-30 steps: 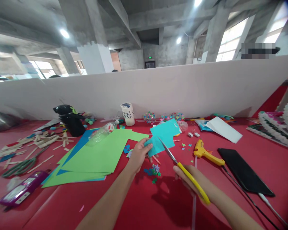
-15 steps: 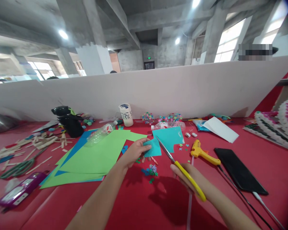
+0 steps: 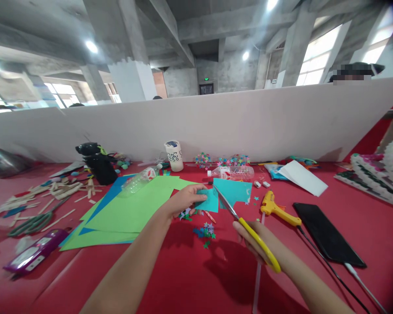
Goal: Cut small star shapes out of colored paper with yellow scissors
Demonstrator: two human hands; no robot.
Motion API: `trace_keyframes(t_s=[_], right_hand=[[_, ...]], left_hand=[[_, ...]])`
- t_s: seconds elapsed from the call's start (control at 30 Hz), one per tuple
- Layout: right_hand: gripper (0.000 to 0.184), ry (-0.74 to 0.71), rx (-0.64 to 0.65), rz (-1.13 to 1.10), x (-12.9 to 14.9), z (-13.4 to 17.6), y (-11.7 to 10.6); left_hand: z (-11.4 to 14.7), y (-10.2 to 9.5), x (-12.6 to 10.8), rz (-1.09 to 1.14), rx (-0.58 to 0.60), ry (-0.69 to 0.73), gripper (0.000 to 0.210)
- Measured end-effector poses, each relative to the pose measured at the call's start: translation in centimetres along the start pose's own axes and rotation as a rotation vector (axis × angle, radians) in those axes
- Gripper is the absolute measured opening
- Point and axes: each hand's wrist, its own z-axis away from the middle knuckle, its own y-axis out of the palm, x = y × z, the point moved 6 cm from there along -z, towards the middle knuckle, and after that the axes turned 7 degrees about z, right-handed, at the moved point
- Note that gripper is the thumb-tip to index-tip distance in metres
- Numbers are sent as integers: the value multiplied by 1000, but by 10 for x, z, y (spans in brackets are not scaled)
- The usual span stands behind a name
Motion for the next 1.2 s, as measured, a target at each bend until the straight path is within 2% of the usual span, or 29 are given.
trace_keyframes(t_s=[0.3,0.43,0.57,0.73,0.97,1.03,1.2], right_hand=[[52,-25,55,-54,7,3,-4],[55,-43,74,-60,7,2,-5],[58,5,56,-13,3,-2,-6],[55,113,10,13,-6,-6,-10],[46,62,-52,-71,-6,-9,-12],[42,32,-44,-119,-4,-8,-10],[37,-83,-37,-246,6,-5,-7]], left_hand=[[-10,6,7,69,-41,5,36],[-7,5,5,25,-20,-9,31],[-5,3,3,-28,12,-7,26],[-10,4,11,-13,-77,22,27],[-2,11,33,136,-182,10,35],[2,18,41,166,-157,-8,36],[10,48,49,119,3,24,32]])
